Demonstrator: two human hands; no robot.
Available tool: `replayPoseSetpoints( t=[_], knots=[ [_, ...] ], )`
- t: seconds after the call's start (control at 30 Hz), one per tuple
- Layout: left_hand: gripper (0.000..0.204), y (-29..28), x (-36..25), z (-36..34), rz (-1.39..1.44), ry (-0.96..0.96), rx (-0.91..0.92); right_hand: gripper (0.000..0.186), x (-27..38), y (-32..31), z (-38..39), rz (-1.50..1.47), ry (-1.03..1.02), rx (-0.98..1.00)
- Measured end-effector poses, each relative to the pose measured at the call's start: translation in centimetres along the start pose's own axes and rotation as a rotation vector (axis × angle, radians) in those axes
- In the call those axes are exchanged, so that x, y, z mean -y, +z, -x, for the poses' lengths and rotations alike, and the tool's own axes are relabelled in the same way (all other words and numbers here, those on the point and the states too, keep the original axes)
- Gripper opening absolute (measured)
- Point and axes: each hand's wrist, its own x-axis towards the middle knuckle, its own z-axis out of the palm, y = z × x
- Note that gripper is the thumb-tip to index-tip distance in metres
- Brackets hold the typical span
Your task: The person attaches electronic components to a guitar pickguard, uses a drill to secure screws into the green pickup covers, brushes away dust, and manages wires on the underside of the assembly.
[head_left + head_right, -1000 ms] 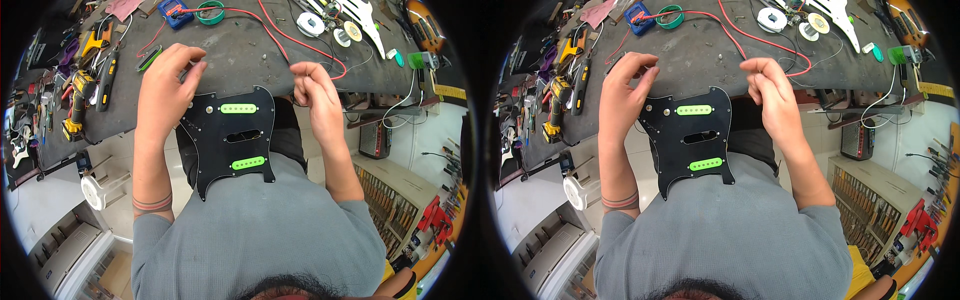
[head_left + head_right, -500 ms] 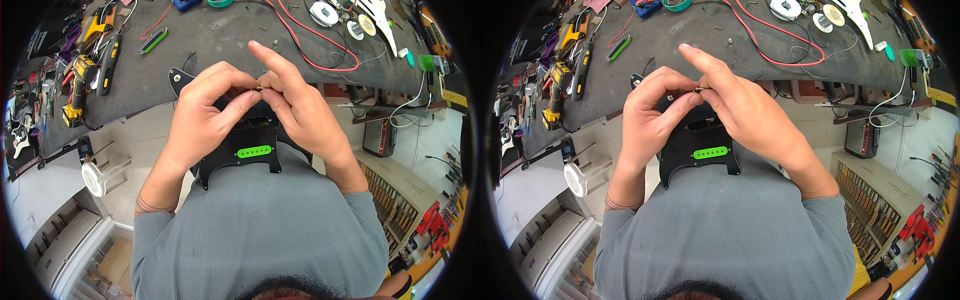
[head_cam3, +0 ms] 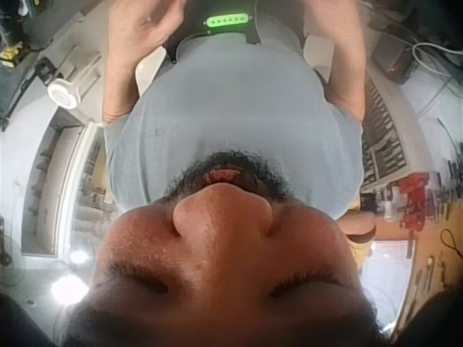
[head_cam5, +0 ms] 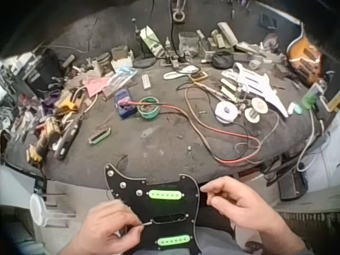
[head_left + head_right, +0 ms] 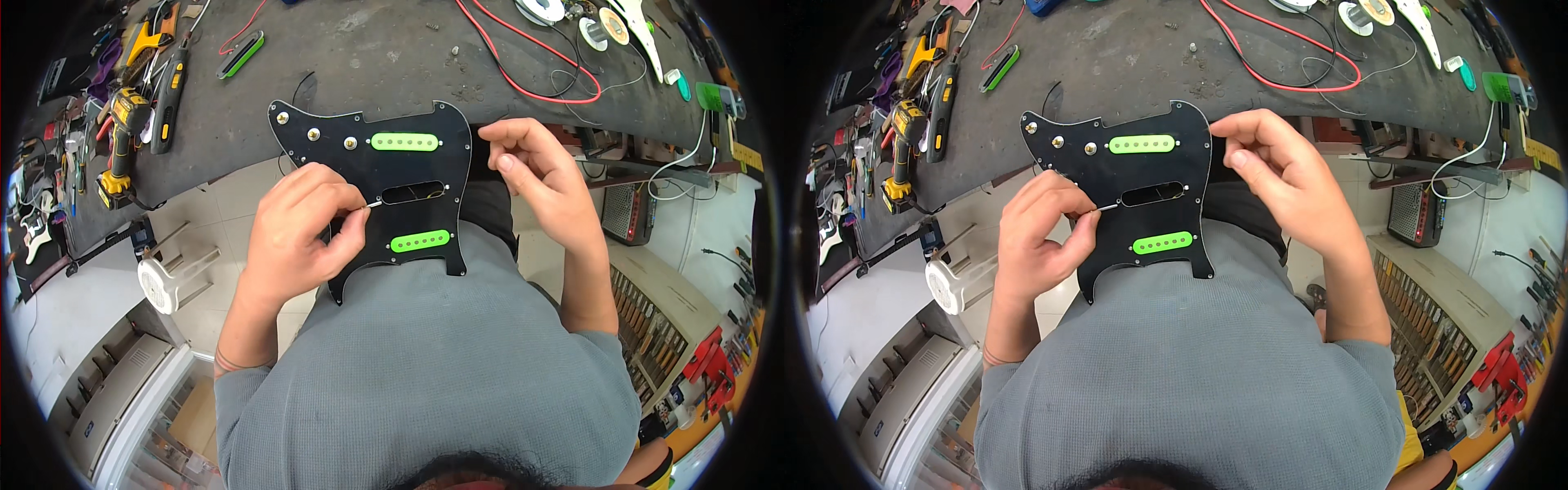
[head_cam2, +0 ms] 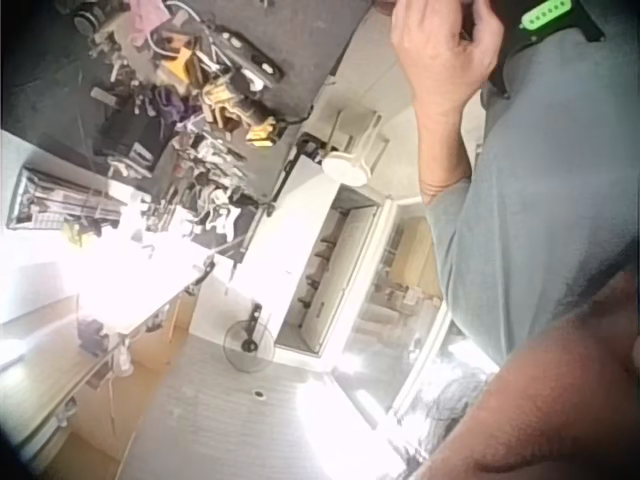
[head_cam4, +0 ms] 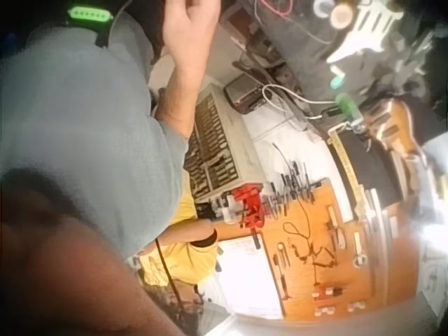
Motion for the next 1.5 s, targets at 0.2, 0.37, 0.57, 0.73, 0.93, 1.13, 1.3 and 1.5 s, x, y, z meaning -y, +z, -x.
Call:
replayPoseSetpoints(
  t=[0.2, 0.37, 0.57, 0.73, 0.93, 1.13, 1.3, 1.5],
  knots=[
    [0.019, 0.2, 0.2, -0.2, -0.079, -0.006, 0.022, 0.025, -2.4, 0.4, 0.4, -0.033, 0.125, -0.028],
    [0.019, 0.6, -0.1, 0.2, -0.123, 0.005, 0.061, 0.025, -2.1, 0.5, 0.6, -0.031, 0.125, -0.049],
    [0.022, 0.9, -0.4, -0.5, -0.308, 0.122, 0.139, 0.017, -0.3, 0.3, -1.4, 0.173, -0.029, -0.253],
    [0.021, 0.7, -1.0, -0.3, -0.439, 0.095, 0.245, 0.018, 1.2, 1.4, -5.9, 0.58, -0.342, -0.415],
    [0.022, 0.5, -1.4, -1.0, -0.335, 0.035, 0.231, 0.017, 0.7, 1.3, -9.8, 0.998, -0.51, -0.461],
    [0.017, 0.2, -0.4, -2.9, -0.077, 0.006, -0.001, 0.015, 1.2, 1.7, -9.0, 0.428, -0.337, -0.332],
    [0.017, 1.5, -1.1, -5.2, 0.364, -0.244, -0.18, 0.012, 2.9, 3.8, -5.9, -0.193, -0.209, -0.095],
    [0.017, 2.1, -1.1, -5.0, 0.649, -0.271, -0.186, 0.013, 2.6, 5.0, -5.4, -0.043, -0.429, -0.066]
  ],
)
